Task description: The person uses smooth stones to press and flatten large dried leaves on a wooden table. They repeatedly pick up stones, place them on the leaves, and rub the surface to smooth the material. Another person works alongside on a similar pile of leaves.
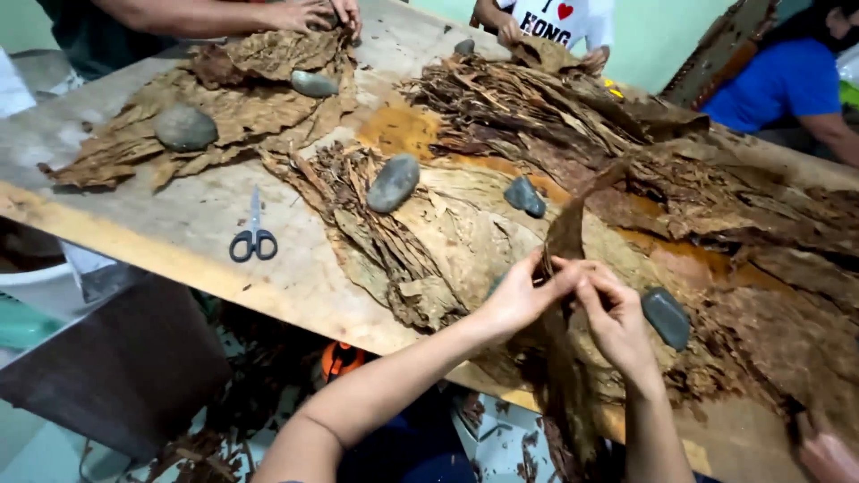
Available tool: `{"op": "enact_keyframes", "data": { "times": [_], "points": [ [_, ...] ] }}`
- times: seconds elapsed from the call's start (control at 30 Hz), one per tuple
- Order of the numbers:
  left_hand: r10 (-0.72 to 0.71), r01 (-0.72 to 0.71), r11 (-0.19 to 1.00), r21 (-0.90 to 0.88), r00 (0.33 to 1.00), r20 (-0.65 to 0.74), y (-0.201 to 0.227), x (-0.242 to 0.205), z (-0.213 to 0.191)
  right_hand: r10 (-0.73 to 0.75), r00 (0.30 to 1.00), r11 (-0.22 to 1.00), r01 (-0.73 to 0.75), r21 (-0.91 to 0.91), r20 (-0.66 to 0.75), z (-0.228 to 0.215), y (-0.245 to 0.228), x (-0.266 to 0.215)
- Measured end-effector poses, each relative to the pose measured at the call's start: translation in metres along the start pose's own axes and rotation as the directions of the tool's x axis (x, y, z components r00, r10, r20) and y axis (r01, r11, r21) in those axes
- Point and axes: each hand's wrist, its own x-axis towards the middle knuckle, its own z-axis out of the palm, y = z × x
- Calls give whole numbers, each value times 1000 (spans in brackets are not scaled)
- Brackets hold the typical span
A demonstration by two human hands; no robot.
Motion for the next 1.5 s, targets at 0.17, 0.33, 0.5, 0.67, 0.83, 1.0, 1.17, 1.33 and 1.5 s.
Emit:
{"op": "enact_keyframes", "data": {
  "times": [0.17,0.33,0.5,0.67,0.83,1.0,1.17,1.33,1.5],
  "points": [
    [-40,30,989,-143,997,-70,-32,22,-3,137,970,980,-163,-116,-202,-2,6,8],
    [-152,137,970,-203,987,-56,-42,23,-1,289,943,942,-311,-124,-165,-11,26,12],
    [-74,101,959,-264,991,107,-14,5,-20,207,949,968,-234,-90,-237,-65,64,9],
    [-132,144,970,-196,989,70,-56,-3,-32,497,831,854,-417,310,-252,-95,119,-14],
    [-341,353,900,-254,935,95,-65,-3,-25,568,738,156,-532,832,365,-72,101,-31],
    [-352,407,839,-361,912,211,-50,-4,-21,605,716,462,-673,578,350,-86,139,-69],
    [-354,483,707,-516,874,332,-50,-10,-32,471,797,559,-601,572,378,-120,161,-78],
    [-485,644,474,-601,760,432,-49,-18,-43,556,792,601,-592,537,252,-161,172,-103],
    [-282,310,667,-678,947,155,-22,-20,-39,650,759,701,-610,369,19,-194,176,-110]
  ]
}}
